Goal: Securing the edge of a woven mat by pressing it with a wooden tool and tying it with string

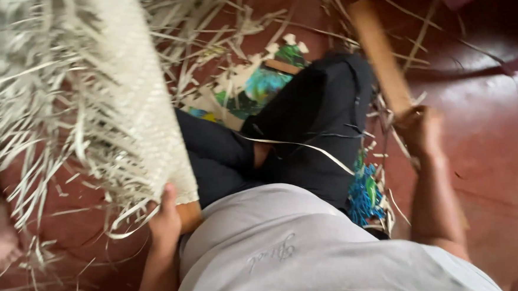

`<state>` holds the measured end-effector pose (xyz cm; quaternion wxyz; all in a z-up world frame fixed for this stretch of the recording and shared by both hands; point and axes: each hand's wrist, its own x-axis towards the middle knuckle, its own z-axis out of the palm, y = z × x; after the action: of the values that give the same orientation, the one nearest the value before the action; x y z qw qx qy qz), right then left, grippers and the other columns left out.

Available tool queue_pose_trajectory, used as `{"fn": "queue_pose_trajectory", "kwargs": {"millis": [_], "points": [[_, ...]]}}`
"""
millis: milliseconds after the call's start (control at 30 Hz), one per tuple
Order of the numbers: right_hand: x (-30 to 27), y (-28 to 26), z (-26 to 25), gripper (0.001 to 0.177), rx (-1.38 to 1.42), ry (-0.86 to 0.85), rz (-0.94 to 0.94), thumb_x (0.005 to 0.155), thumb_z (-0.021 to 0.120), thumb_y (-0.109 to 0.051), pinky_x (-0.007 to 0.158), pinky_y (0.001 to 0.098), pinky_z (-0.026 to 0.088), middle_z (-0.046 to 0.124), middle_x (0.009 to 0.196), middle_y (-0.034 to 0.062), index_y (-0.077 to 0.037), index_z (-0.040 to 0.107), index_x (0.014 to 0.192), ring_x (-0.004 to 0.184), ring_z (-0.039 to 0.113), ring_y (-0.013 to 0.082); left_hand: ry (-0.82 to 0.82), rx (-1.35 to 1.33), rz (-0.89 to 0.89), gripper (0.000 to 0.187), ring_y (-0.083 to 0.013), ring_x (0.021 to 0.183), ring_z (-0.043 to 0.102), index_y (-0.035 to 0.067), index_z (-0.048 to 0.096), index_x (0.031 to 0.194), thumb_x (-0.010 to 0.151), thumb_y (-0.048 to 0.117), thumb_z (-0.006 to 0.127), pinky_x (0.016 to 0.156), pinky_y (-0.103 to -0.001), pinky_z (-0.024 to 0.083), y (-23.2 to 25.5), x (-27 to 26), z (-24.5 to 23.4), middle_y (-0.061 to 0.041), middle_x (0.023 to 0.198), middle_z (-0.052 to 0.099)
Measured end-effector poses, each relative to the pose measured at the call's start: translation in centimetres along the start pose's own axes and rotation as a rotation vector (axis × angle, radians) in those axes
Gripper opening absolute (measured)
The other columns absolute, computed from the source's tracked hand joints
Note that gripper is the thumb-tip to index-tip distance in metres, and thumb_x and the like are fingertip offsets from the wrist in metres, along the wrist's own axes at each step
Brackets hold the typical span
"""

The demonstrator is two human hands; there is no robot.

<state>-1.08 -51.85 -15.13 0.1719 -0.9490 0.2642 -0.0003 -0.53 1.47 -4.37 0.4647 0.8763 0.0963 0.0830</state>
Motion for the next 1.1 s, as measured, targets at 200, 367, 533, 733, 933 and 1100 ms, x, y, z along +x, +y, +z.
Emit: {"fn": "queue_pose_trajectory", "kwargs": {"millis": [200, 367, 533, 733, 933, 1100], "points": [[-2.8, -9.5, -10.9, 0.059, 0.369, -0.006, 0.219, 0.067, 0.067, -0.013, 0.054, 0.0350, 0.042, 0.051, 0.088, 0.0158, -0.002, 0.037, 0.117, 0.068, 0.049, 0.0224, 0.066, -0.087, -0.129, 0.047, -0.0241, 0.111, 0.049, -0.002, 0.058, 0.105, 0.079, 0.037, 0.056, 0.096, -0.031, 0.033, -1.0, -0.7, -0.7, -0.016, 0.112, 0.057], [-2.6, -14.5, -9.9, 0.050, 0.348, -0.123, -0.122, 0.064, 0.072, -0.016, 0.056, 0.0319, 0.030, 0.037, 0.082, 0.0062, -0.006, 0.037, 0.098, 0.069, 0.035, 0.0165, 0.189, 0.166, -0.013, 0.056, -0.0317, 0.113, 0.046, -0.004, 0.058, 0.106, 0.079, 0.045, 0.055, 0.099, -0.035, 0.028, -1.2, -0.3, -1.9, -0.020, 0.111, 0.056], [-0.9, -23.6, -5.9, 0.066, 0.398, -0.413, -0.290, 0.061, 0.072, -0.026, 0.070, 0.0289, 0.035, 0.048, 0.097, 0.0078, -0.002, 0.044, 0.116, 0.084, 0.044, 0.0163, 0.257, 0.083, 0.020, 0.059, -0.0305, 0.117, 0.043, -0.001, 0.053, 0.113, 0.077, 0.047, 0.056, 0.101, -0.035, 0.026, 2.8, 0.9, -3.8, -0.016, 0.118, 0.053], [0.4, -34.4, 0.1, 0.061, 0.877, -0.562, -0.529, 0.069, 0.078, -0.027, 0.073, 0.0354, 0.045, 0.050, 0.091, 0.0141, 0.001, 0.047, 0.114, 0.087, 0.053, 0.0229, 0.157, -0.013, -0.263, 0.064, -0.0331, 0.095, 0.058, -0.011, 0.061, 0.082, 0.079, 0.053, 0.054, 0.094, -0.039, 0.035, 6.8, 2.1, -5.1, -0.024, 0.086, 0.063], [-1.5, -44.9, 3.3, 0.055, 1.177, -0.756, -0.520, 0.070, 0.069, -0.029, 0.067, 0.0294, 0.050, 0.055, 0.095, 0.0062, -0.002, 0.044, 0.110, 0.082, 0.057, 0.0151, 0.147, -0.192, -0.230, 0.073, -0.0300, 0.125, 0.032, 0.003, 0.044, 0.123, 0.072, 0.055, 0.050, 0.107, -0.037, 0.014, -1.1, 1.9, -1.5, -0.014, 0.128, 0.044], [-4.7, -48.4, 6.9, 0.058, 1.183, -0.713, -0.549, 0.079, 0.064, -0.036, 0.088, 0.0525, 0.049, 0.043, 0.124, 0.0088, -0.011, 0.033, 0.121, 0.112, 0.047, 0.0299, 0.043, -0.470, -0.424, 0.054, -0.0219, 0.111, 0.052, 0.002, 0.060, 0.104, 0.074, 0.047, 0.053, 0.099, -0.029, 0.034, -2.2, 2.0, -0.7, -0.014, 0.110, 0.060]]}}
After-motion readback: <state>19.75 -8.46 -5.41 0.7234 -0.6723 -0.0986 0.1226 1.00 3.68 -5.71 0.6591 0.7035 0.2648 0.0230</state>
